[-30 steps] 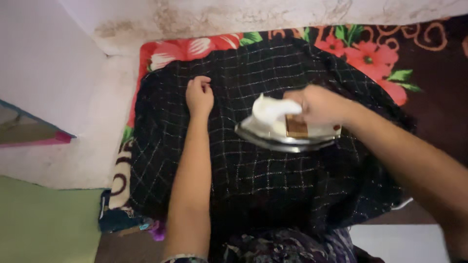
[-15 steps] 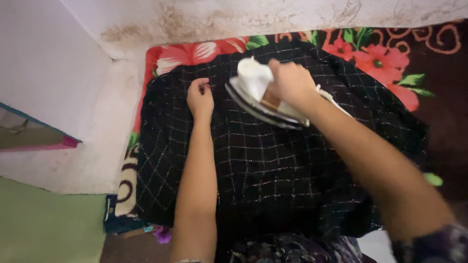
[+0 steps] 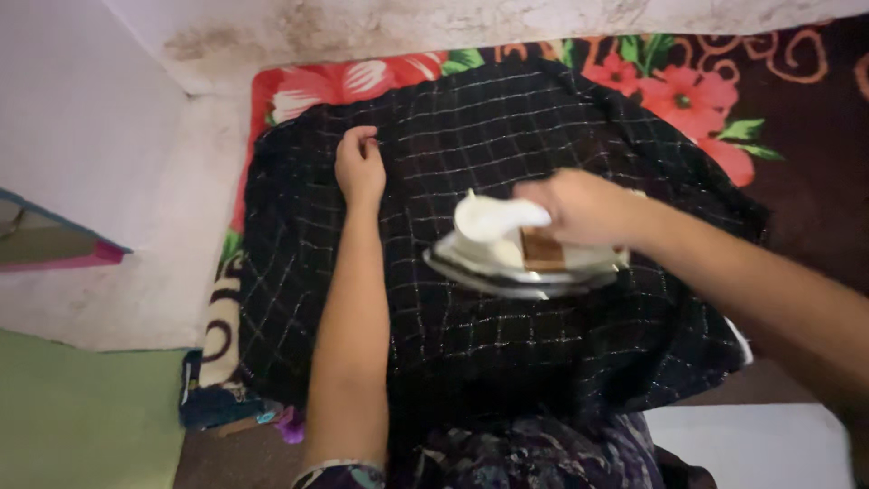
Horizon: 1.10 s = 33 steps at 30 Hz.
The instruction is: The person irons a dark, patterned cloth on a floral surface using an iron, pressing it flat and turning it over to continue ironing different sections.
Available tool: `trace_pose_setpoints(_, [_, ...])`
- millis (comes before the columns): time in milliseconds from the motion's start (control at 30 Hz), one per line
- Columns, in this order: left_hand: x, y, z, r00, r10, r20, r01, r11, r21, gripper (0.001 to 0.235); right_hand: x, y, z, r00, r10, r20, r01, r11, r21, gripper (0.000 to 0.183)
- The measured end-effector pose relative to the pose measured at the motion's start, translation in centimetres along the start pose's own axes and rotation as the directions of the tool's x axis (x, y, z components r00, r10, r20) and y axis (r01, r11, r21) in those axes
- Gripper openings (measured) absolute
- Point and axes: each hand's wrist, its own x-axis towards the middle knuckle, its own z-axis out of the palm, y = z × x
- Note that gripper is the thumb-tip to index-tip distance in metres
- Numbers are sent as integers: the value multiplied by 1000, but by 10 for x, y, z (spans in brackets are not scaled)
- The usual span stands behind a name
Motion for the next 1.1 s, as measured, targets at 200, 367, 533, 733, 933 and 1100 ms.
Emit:
trace_pose_setpoints(200, [-15,55,-13,959,110,261,-195,924,329,25,-51,10,-6,965,228,-128,-246,957,-154,26])
trace_pose_setpoints(367, [-15,69,-16,933,-10,359,-165,875,455,41,-45,71,-12,874,353,-333,-445,857,-260,29])
trace_pose_setpoints(533, [-14,63,-14,948,-16,319,-146,866,479,60,-43,125,-38,682,538,-495,-679,718,-156,52])
trace_pose_setpoints(733, [-8,58,-10,967,-25,253,-111,854,508,62,-118,137,-71,454,795,-402,-874,484,-29,65])
trace_pose_setpoints(933, [-13,51,-8,970,-15,242,-118,842,526,27,-153,202,-69,252,846,-470,-913,369,173,74])
trace_pose_setpoints(1100, [-12,48,-6,971,9,237,-143,821,553,18,-155,311,-59,291,684,-669,-892,446,68,81])
